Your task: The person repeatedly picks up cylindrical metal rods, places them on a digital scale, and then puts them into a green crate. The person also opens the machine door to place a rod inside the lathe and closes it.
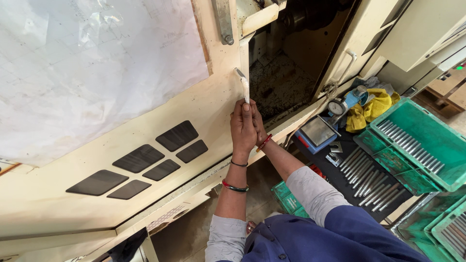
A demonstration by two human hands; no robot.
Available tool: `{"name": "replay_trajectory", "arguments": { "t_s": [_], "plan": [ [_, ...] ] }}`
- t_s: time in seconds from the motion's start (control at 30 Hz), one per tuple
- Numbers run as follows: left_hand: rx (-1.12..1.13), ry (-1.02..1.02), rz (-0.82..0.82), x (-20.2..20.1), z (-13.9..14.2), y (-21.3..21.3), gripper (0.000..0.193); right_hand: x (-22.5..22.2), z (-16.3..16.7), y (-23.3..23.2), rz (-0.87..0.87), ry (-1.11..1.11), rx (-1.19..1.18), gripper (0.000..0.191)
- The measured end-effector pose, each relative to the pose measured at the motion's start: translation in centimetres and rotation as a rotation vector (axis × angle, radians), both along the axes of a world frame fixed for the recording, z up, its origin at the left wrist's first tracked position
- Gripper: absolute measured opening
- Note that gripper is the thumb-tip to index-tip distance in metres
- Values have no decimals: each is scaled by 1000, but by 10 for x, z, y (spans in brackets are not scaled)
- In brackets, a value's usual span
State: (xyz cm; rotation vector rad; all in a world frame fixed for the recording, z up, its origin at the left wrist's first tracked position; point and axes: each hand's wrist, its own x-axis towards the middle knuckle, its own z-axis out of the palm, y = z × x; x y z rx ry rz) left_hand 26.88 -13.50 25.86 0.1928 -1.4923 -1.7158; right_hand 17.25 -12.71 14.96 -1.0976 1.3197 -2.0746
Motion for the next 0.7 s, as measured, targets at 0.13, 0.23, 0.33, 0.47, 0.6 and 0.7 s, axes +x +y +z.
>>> {"name": "replay_trajectory", "arguments": {
  "t_s": [0.13, 0.23, 0.33, 0.47, 0.6, 0.7],
  "plan": [
    [-11, 3, 13, 1, 0, 0, 33, 2, 6, 1, 2, -5, 11, 37],
    [-1, 3, 5, 2, 3, 1, 33, 4, 10, 3, 3, 14, 43, 36],
    [30, -1, -15, 2, 6, 2, 32, 5, 13, 3, -18, 24, -23, 37],
    [45, -13, -18, 2, 5, 2, 32, 3, 9, 2, 9, 6, -22, 34],
    [46, -5, -25, 1, 2, 1, 33, -1, 2, 1, 14, 15, -29, 30],
    [33, -36, -3, 0, 4, 2, 34, -3, 0, -2, 40, -30, -43, 30]
  ]
}}
